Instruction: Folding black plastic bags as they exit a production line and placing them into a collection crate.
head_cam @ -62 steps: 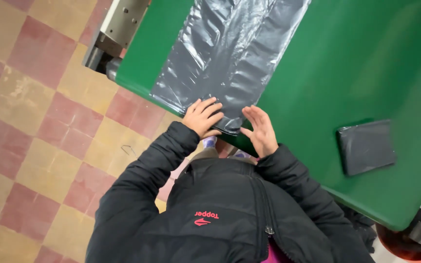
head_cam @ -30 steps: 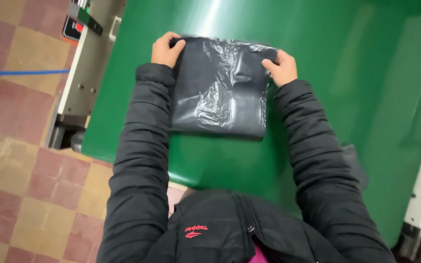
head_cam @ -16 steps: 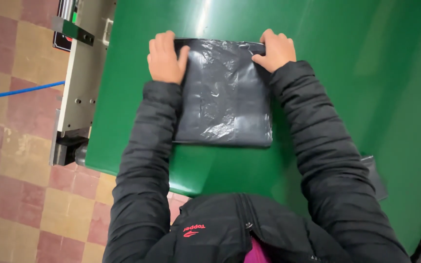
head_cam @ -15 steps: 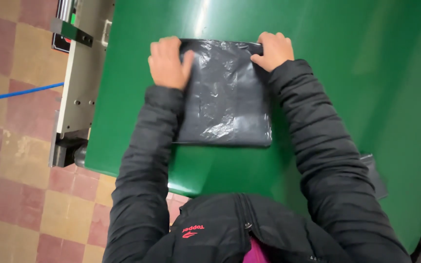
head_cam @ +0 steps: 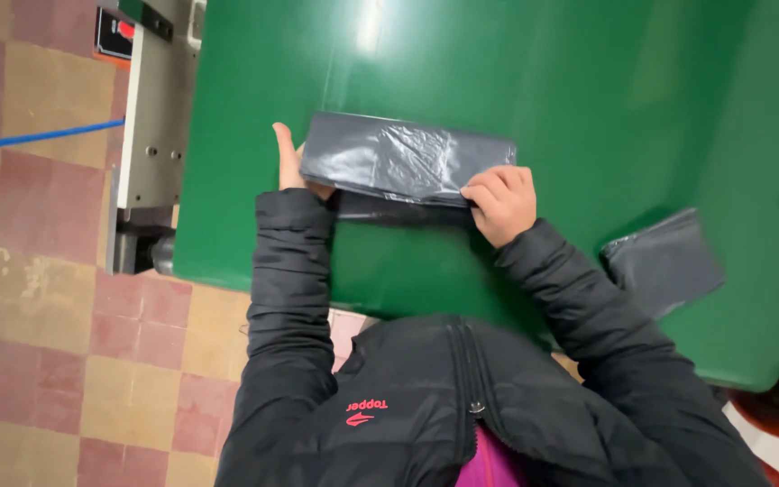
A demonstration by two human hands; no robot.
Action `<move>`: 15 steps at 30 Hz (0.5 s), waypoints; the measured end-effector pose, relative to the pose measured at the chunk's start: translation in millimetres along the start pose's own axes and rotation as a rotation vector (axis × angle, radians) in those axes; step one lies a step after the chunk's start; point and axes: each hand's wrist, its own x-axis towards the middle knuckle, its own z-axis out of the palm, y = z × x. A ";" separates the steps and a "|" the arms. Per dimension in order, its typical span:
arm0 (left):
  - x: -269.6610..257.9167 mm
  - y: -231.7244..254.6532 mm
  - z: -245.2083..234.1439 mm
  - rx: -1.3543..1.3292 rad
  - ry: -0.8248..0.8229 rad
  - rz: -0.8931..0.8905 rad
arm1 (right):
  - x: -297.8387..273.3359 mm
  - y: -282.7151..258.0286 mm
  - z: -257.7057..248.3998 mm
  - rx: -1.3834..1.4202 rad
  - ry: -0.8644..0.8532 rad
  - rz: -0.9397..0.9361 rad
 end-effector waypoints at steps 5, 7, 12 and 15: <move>-43.1 -0.1 -17.8 0.605 -0.078 0.487 | -34.5 -12.0 17.3 -0.061 -0.005 -0.006; -95.4 5.2 29.1 1.021 -0.070 0.730 | -36.6 -11.1 18.8 -0.078 0.006 -0.008; -138.8 5.9 55.7 2.208 -0.172 1.325 | -37.7 -26.3 17.6 -0.154 -0.063 -0.021; -126.2 0.1 44.9 2.602 -0.345 1.264 | -18.4 -59.1 16.1 -0.123 -0.102 0.065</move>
